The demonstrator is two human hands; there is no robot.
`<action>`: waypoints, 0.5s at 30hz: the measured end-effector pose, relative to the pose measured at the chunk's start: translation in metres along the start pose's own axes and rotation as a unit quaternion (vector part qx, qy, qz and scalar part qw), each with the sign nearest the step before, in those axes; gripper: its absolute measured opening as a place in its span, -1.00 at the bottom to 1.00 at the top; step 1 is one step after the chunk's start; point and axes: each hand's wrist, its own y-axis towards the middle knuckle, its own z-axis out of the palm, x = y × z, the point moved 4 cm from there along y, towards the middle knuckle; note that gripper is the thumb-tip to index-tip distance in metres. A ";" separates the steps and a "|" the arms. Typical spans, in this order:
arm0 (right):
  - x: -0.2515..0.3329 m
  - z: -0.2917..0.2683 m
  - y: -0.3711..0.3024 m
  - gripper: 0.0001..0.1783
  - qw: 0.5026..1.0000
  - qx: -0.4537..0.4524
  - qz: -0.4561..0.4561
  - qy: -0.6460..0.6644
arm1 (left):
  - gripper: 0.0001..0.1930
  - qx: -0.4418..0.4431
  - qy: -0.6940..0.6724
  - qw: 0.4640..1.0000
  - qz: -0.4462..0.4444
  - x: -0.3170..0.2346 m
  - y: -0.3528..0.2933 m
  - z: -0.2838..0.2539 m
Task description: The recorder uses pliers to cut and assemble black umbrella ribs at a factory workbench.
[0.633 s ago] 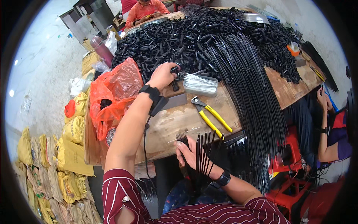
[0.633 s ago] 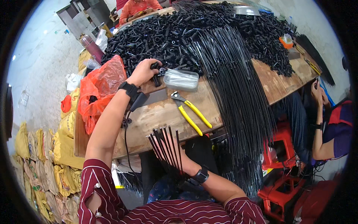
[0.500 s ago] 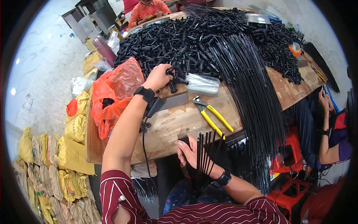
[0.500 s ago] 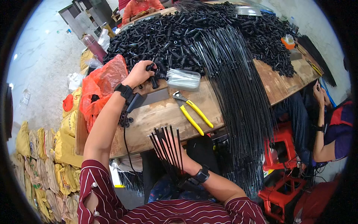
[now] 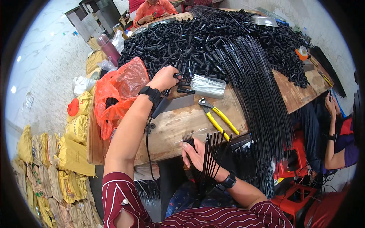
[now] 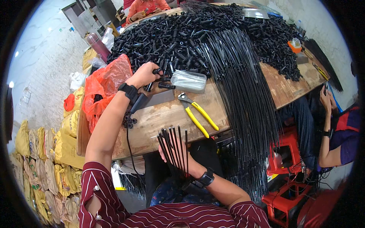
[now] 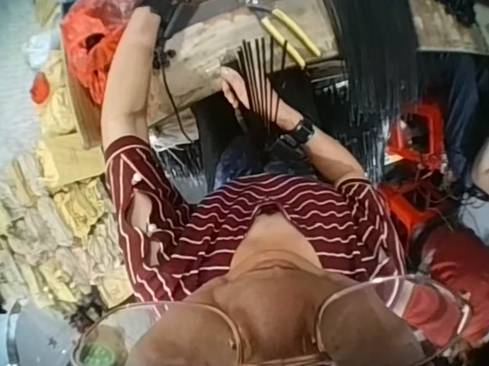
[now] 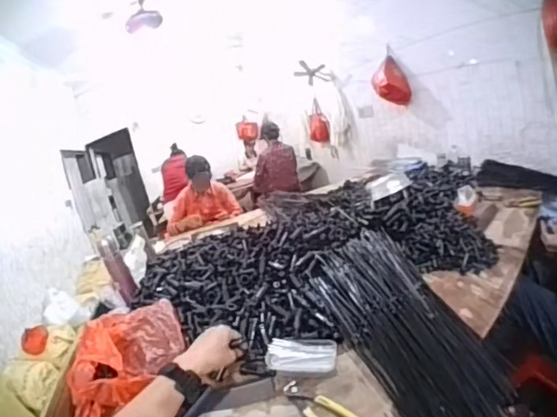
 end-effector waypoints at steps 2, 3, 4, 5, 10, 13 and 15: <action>0.004 0.003 -0.001 -0.71 1.000 -0.002 0.009 0.004 | -0.82 0.025 0.032 0.999 -0.015 0.005 -0.005 0.000; 0.005 0.003 -0.001 -0.71 1.000 -0.007 0.017 0.007 | -0.82 0.024 0.033 0.999 -0.015 0.007 -0.006 -0.001; 0.003 0.002 0.000 -0.71 1.000 0.003 0.022 0.016 | -0.82 0.014 0.052 0.998 -0.030 0.007 -0.008 -0.002; 0.002 0.002 0.000 -0.71 1.000 0.003 0.021 0.016 | -0.82 0.004 0.072 0.996 -0.044 0.007 -0.010 -0.004; 0.001 0.002 0.000 -0.74 0.999 -0.002 0.012 0.032 | -0.80 -0.055 0.038 0.998 0.005 -0.019 0.002 0.006; 0.003 0.004 0.000 -0.75 0.996 -0.012 0.056 0.061 | -0.78 -0.042 0.044 0.997 0.042 -0.031 0.011 0.017; 0.004 0.004 0.000 -0.75 0.998 -0.006 0.048 0.050 | -0.76 -0.173 0.024 0.980 0.090 -0.034 0.014 0.012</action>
